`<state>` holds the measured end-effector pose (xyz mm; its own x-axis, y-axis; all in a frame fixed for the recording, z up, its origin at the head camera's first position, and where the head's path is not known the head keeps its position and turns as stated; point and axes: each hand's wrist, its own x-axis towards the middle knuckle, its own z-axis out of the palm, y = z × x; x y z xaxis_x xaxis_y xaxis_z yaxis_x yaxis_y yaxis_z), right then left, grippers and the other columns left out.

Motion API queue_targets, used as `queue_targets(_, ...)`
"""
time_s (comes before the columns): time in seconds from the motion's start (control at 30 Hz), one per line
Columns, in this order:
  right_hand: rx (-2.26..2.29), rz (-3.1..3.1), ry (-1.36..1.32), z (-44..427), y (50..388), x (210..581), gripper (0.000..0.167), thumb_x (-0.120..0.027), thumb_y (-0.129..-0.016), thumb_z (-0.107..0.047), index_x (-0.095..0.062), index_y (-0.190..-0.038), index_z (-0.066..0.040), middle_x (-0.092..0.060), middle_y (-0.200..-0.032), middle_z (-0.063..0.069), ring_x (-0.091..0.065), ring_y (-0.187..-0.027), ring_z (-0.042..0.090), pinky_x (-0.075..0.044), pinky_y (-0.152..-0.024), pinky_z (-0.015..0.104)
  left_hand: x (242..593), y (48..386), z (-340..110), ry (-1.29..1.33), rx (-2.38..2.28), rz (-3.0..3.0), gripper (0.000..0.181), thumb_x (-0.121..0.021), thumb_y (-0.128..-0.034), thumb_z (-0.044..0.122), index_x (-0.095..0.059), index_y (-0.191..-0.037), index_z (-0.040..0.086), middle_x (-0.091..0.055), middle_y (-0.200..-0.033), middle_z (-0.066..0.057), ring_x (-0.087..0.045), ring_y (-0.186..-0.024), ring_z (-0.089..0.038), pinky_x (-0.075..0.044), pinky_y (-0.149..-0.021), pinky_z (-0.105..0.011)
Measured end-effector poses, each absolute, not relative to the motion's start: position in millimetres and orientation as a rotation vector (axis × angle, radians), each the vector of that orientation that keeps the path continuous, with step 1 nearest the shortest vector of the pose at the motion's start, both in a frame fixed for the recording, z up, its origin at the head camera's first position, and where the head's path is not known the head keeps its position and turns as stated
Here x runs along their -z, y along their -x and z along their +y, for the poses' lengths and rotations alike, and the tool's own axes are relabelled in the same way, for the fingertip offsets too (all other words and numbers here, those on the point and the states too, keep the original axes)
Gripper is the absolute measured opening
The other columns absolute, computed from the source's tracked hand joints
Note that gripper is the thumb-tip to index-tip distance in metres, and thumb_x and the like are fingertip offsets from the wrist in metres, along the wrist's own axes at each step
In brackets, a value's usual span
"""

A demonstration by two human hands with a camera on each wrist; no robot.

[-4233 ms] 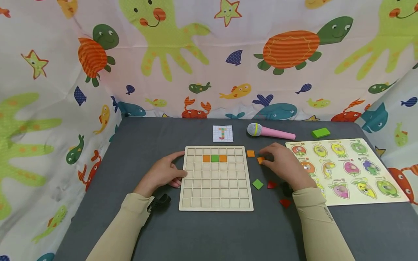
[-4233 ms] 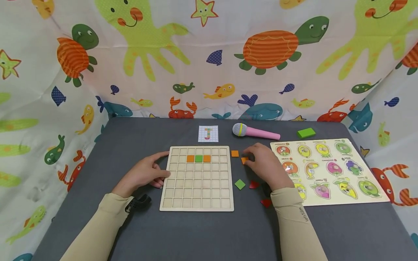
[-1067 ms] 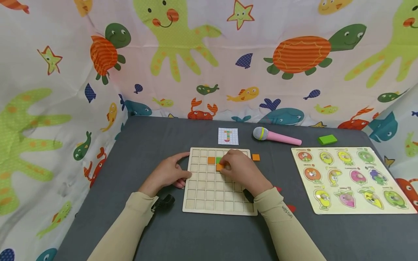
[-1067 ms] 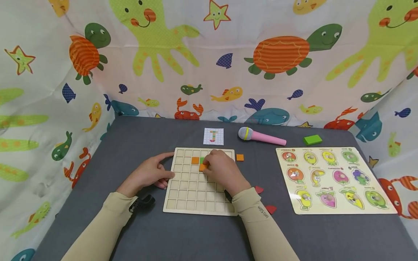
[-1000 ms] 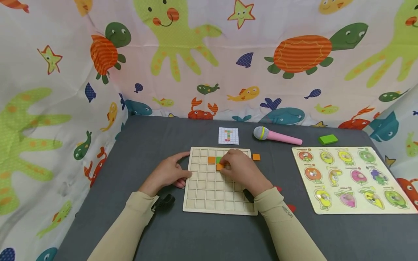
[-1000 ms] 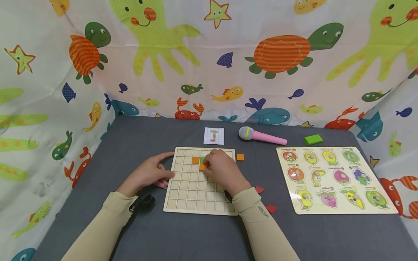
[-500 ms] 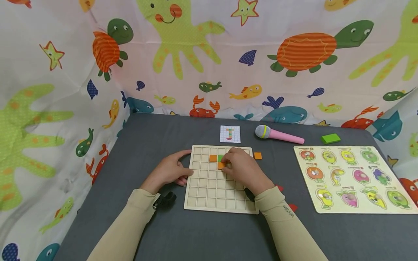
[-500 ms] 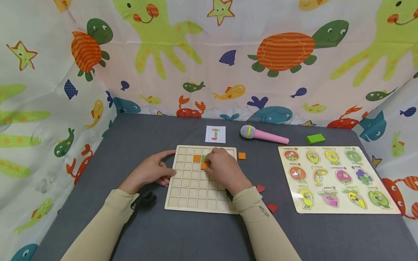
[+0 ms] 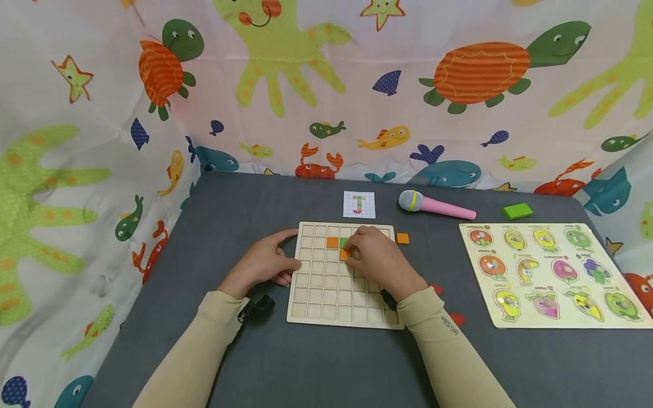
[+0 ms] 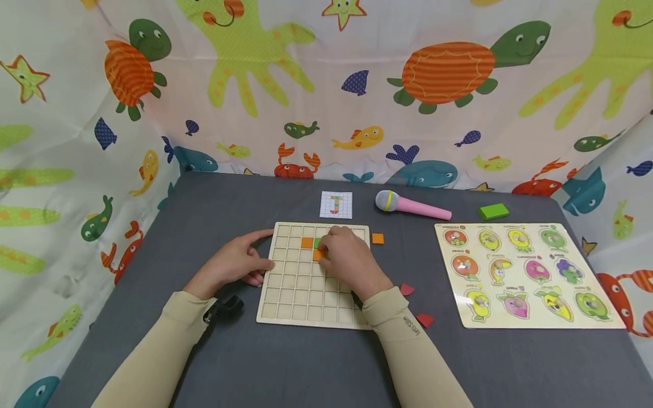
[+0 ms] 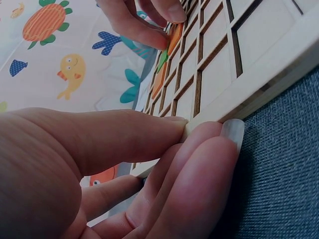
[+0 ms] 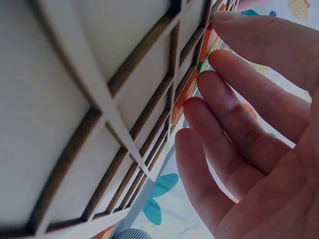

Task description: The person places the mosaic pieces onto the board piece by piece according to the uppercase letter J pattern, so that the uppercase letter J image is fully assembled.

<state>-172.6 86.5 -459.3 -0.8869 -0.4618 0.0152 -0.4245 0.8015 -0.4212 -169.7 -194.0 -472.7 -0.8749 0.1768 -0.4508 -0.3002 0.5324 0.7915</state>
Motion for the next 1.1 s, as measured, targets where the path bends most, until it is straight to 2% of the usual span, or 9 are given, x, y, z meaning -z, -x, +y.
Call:
queue_targets(0.7, 0.677, 2.897, 0.686, 91, 171, 453, 0.014, -0.081, -0.094, -0.018, -0.085, -0.106, -0.012, -0.072, -0.108, 0.003, -0.063, -0.1, 0.02, -0.061, -0.091, 0.039, 471, 171, -193, 0.09, -1.305, 2.305, 0.085, -0.084, -0.0926, 0.015, -0.043, -0.166, 0.026, -0.072, -0.077, -0.014, -0.075, -0.058, -0.02, -0.066, -0.059, -0.034)
queue_targets(0.93, 0.646, 2.929, 0.6, 118, 166, 449, 0.027, -0.081, -0.096, -0.025, -0.082, -0.118, -0.008, -0.073, -0.12, 0.009, -0.066, -0.114, 0.029, -0.061, -0.099, 0.049, 473, 171, -191, 0.089, -1.304, 2.295, 0.085, -0.084, -0.0924, 0.017, -0.043, -0.166, 0.027, -0.072, -0.08, -0.015, -0.075, -0.06, -0.021, -0.067, -0.06, -0.034)
queue_targets(1.1, 0.633, 2.942, 0.484, 151, 154, 447, 0.03, -0.082, -0.097, -0.026, -0.081, -0.121, -0.007, -0.072, -0.119, 0.011, -0.066, -0.113, 0.03, -0.059, -0.102, 0.053, 474, 171, -194, 0.093, -1.289, 2.305, 0.086, -0.084, -0.0924, 0.017, -0.042, -0.167, 0.029, -0.072, -0.081, -0.015, -0.075, -0.061, -0.021, -0.067, -0.06, -0.034)
